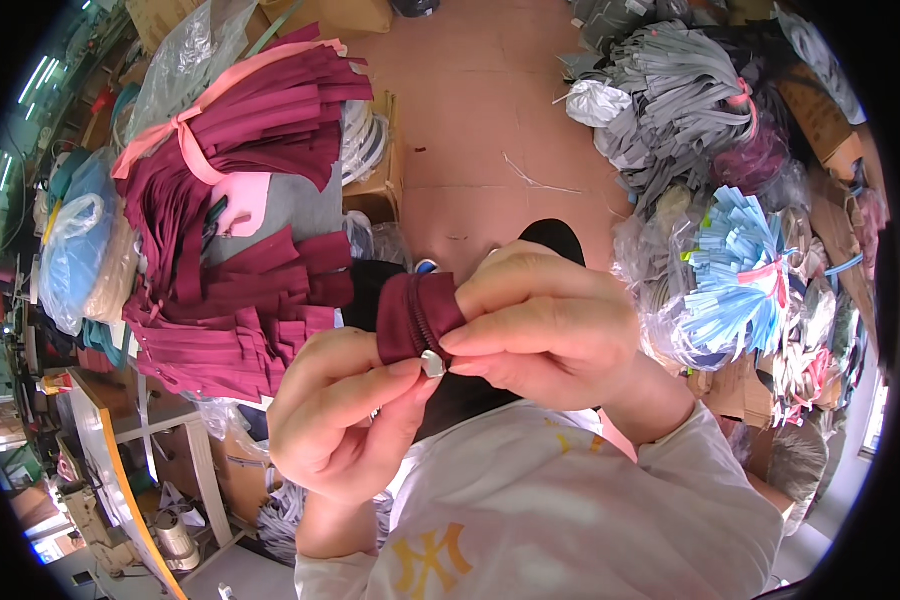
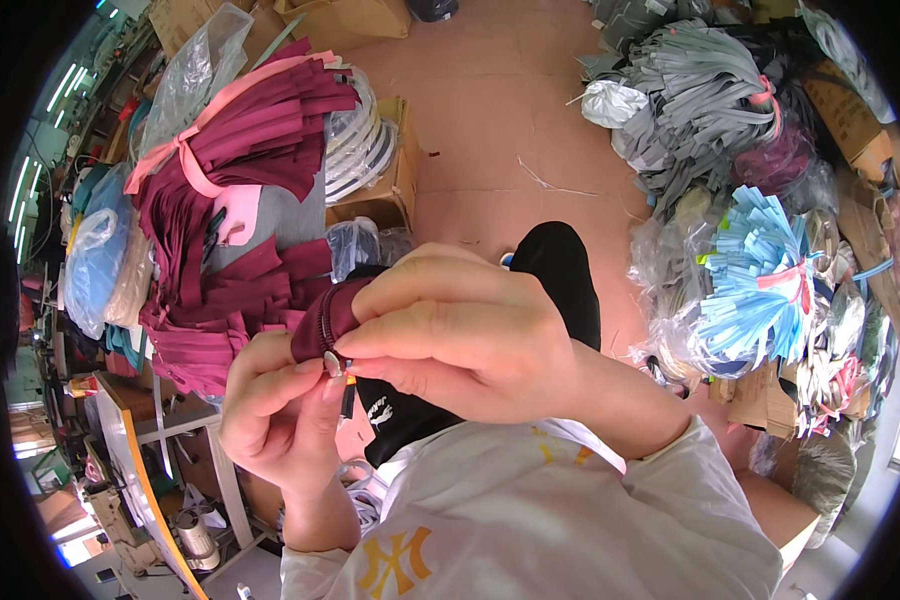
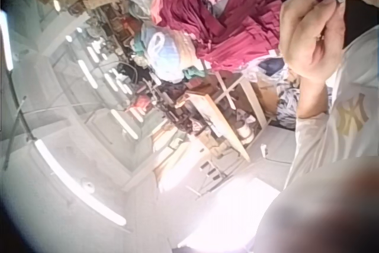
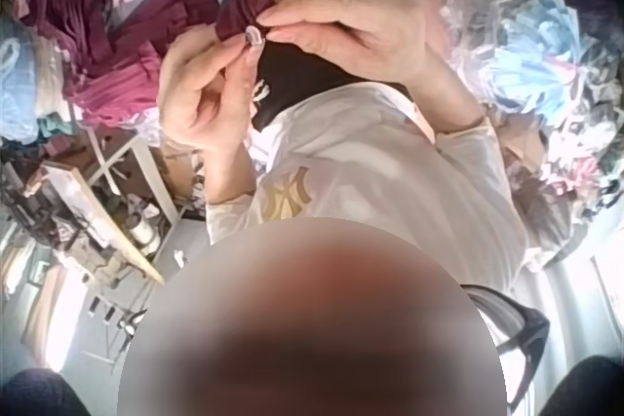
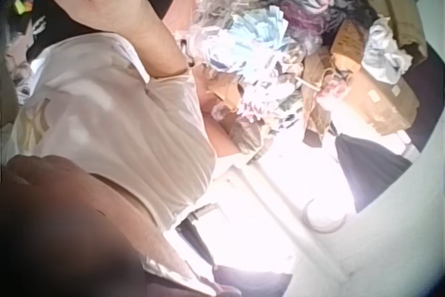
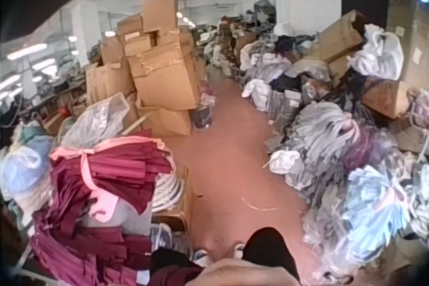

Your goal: The person is manually attaching sliders to zipper tapes in a workshop environment.

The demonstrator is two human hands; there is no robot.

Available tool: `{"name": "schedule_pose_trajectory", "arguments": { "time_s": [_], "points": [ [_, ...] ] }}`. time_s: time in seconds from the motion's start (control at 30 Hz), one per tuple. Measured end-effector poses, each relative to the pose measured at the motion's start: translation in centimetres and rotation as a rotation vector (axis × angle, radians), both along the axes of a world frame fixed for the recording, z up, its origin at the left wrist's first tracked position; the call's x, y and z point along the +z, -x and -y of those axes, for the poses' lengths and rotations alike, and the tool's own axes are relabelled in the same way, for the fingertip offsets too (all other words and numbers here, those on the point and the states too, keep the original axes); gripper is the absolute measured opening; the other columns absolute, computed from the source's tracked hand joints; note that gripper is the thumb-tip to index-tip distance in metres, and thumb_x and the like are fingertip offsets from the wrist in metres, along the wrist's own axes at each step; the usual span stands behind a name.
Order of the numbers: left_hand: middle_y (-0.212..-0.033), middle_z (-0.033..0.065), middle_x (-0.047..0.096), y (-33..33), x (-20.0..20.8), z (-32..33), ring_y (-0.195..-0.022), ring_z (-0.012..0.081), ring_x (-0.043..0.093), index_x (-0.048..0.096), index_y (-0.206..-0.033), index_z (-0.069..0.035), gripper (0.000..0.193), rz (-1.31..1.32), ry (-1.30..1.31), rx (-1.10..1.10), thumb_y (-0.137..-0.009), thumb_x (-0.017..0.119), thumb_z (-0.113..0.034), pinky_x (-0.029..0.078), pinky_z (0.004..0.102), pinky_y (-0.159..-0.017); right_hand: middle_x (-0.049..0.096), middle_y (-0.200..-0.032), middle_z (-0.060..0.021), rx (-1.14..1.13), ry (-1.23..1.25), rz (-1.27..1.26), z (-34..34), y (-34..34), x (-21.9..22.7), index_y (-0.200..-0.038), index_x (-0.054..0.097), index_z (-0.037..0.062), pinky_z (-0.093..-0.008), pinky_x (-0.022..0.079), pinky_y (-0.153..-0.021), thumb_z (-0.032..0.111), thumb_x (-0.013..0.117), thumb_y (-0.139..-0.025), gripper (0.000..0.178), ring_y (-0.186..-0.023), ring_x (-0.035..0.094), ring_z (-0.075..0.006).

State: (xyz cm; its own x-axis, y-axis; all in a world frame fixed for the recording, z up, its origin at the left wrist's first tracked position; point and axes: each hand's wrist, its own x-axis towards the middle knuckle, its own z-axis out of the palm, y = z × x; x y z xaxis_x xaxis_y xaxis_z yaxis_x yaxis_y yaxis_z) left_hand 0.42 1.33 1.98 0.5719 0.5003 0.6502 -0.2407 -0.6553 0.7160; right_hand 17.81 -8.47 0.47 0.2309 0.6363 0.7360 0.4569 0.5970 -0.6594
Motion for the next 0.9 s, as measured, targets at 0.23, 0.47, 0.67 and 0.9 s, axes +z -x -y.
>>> {"name": "schedule_pose_trajectory", "arguments": {
  "time_s": [0.23,0.47,0.67,0.9],
  "points": [
    [-0.091,0.0117,0.067,0.1,-0.2,0.1,-0.07,0.0172,0.06,0.072,-0.096,0.0,0.029,0.014,0.059,-0.011,-0.07,0.081,0.011,0.045,0.0263,-0.059,0.069,-0.096,-0.0101,0.16,0.086,-0.259,0.1,0.5,0.0,-0.101,0.07,0.0001,-0.0315,0.053,-0.071,-0.005,0.075,-0.081,0.021,-0.082,0.067,-0.0214],
    [-0.092,0.0116,0.067,0.0,-0.3,-0.1,-0.072,0.0174,0.061,0.072,-0.095,-0.002,0.027,0.011,-0.019,-0.005,-0.072,0.08,0.009,0.045,0.0263,-0.06,0.069,-0.097,-0.0088,0.331,0.162,-0.587,0.4,1.4,0.1,-0.101,0.067,-0.0037,-0.0254,0.053,-0.072,-0.009,0.069,-0.086,0.016,-0.088,0.066,-0.0132],
    [-0.091,0.0107,0.068,0.1,-0.1,-0.3,-0.073,0.0197,0.063,0.072,-0.094,-0.002,0.025,0.004,-0.073,-0.009,-0.072,0.079,0.007,0.047,0.0296,-0.062,0.069,-0.097,-0.0086,0.333,0.168,-0.456,0.3,0.5,0.0,-0.102,0.066,-0.0035,-0.0249,0.054,-0.073,-0.009,0.068,-0.086,0.017,-0.086,0.067,-0.0129],
    [-0.09,0.0111,0.068,0.0,-0.1,-0.3,-0.074,0.0203,0.064,0.073,-0.094,-0.002,0.024,-0.008,-0.121,0.031,-0.073,0.079,0.006,0.047,0.0295,-0.062,0.069,-0.096,-0.0089,0.353,0.192,-0.556,0.3,0.9,0.4,-0.1,0.066,-0.0042,-0.025,0.056,-0.073,-0.008,0.069,-0.086,0.015,-0.086,0.068,-0.0119]
  ]
}}
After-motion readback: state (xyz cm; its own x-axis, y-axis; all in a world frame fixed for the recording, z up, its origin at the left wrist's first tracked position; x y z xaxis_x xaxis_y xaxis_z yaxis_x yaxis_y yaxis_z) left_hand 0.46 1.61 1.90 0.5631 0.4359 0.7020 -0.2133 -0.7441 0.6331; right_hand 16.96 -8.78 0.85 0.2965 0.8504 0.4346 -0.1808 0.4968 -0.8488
